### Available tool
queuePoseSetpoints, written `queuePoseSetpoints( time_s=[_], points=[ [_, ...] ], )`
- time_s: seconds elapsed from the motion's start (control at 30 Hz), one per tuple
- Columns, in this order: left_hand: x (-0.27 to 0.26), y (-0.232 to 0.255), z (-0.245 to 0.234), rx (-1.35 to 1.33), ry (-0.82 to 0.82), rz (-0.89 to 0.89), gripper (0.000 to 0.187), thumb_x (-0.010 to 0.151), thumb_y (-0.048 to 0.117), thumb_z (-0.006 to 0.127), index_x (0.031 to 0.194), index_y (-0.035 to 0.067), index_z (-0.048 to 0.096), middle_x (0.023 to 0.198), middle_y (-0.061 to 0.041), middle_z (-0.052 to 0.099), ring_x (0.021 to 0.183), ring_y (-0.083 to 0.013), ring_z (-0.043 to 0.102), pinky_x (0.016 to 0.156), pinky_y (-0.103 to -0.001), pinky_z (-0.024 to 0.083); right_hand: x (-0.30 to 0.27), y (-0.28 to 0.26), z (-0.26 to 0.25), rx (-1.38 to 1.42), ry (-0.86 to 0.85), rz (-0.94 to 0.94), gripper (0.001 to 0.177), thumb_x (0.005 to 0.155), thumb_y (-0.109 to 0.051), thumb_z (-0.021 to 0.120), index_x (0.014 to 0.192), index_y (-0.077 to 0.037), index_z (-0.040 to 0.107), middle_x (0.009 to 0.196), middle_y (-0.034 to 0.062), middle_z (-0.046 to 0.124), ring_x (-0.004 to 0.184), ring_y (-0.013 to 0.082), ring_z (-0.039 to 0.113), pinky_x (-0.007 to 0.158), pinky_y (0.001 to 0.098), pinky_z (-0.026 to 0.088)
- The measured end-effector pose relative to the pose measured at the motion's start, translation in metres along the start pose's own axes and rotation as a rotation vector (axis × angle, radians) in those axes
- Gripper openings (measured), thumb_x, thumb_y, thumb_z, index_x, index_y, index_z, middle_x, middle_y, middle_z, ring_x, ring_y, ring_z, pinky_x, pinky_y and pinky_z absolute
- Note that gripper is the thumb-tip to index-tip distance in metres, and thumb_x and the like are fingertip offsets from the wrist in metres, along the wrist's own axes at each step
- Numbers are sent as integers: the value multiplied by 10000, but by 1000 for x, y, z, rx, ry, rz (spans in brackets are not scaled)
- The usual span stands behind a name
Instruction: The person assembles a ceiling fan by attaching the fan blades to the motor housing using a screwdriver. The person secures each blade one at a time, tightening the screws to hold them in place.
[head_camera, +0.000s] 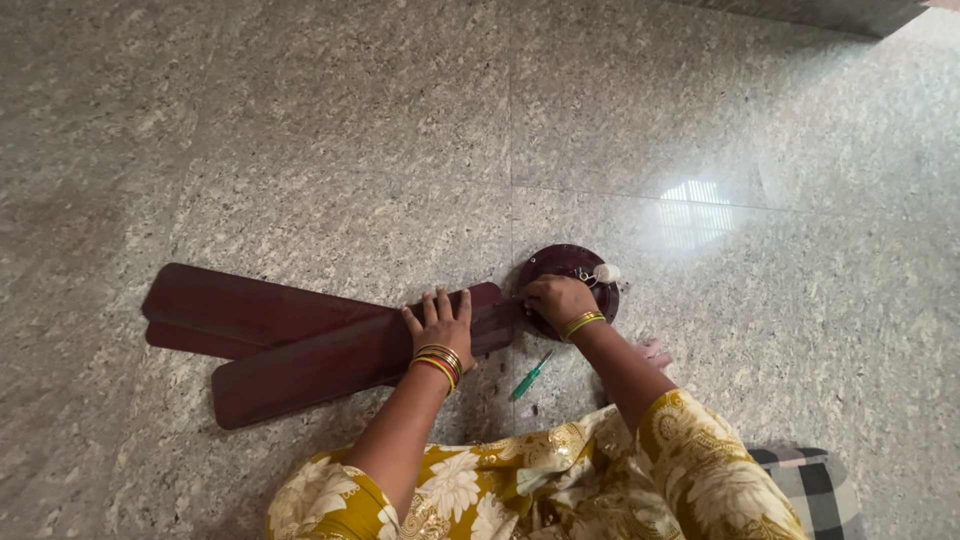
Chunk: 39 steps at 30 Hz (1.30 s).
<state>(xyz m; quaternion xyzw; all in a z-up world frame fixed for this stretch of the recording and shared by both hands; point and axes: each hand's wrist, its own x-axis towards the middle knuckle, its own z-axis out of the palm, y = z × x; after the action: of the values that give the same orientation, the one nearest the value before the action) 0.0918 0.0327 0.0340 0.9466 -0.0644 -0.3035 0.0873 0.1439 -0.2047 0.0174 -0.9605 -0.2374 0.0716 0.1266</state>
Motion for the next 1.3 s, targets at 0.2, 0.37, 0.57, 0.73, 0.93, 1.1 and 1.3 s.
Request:
queuePoseSetpoints(
  time_s=[0.2, 0.37, 0.57, 0.73, 0.93, 1.1, 1.3],
  points=[
    [2, 0, 8, 61, 63, 34, 1112, 798, 326, 839, 1647, 271, 123, 1699, -190, 103, 1552, -457, 101, 1145, -771, 86, 5, -6, 5, -38, 28, 70, 146, 850, -185, 701, 978, -186, 772, 990, 50, 736, 930, 282, 716, 792, 399, 572],
    [9, -1, 14, 55, 112, 47, 818, 938, 197, 621, 1628, 267, 188, 1677, -199, 139, 1527, -472, 148, 1111, -816, 86, 7, -18, -2, -244, 29, -17, 149, 857, -150, 646, 958, -196, 745, 940, 39, 737, 928, 255, 723, 770, 408, 575],
    [12, 1, 15, 81, 103, 51, 753, 970, 208, 569, 1628, 261, 208, 1666, -207, 169, 1510, -477, 190, 1097, -821, 108, 20, -25, -11, -443, -192, 76, 154, 953, -165, 578, 1021, -205, 711, 940, 32, 752, 920, 221, 737, 759, 378, 586],
    [12, 2, 11, 96, 100, 41, 718, 983, 211, 536, 1622, 270, 216, 1666, -200, 177, 1500, -468, 208, 1091, -825, 118, 23, -29, -20, -416, -244, 64, 197, 966, -173, 573, 1054, -247, 733, 1008, 2, 763, 968, 209, 734, 786, 368, 584],
    [14, 2, 14, 99, 117, 35, 662, 1005, 215, 491, 1614, 274, 239, 1659, -197, 200, 1494, -470, 232, 1087, -826, 128, 29, -27, -18, -439, -281, 37, 200, 947, -148, 592, 1048, -239, 739, 1041, -4, 766, 979, 202, 737, 818, 375, 577],
    [16, 3, 17, 90, 142, 34, 639, 1006, 221, 477, 1605, 273, 264, 1651, -201, 221, 1485, -474, 251, 1083, -833, 128, 30, -24, -10, -484, -244, -17, 176, 915, -163, 611, 992, -234, 752, 1021, -4, 770, 990, 196, 734, 823, 370, 572],
    [17, 3, 19, 92, 143, 39, 637, 999, 224, 480, 1601, 267, 277, 1639, -214, 238, 1473, -489, 257, 1072, -837, 134, 30, -20, -6, -439, -207, -24, 200, 927, -182, 591, 1005, -253, 761, 977, 3, 769, 954, 205, 739, 809, 367, 573]
  ],
)
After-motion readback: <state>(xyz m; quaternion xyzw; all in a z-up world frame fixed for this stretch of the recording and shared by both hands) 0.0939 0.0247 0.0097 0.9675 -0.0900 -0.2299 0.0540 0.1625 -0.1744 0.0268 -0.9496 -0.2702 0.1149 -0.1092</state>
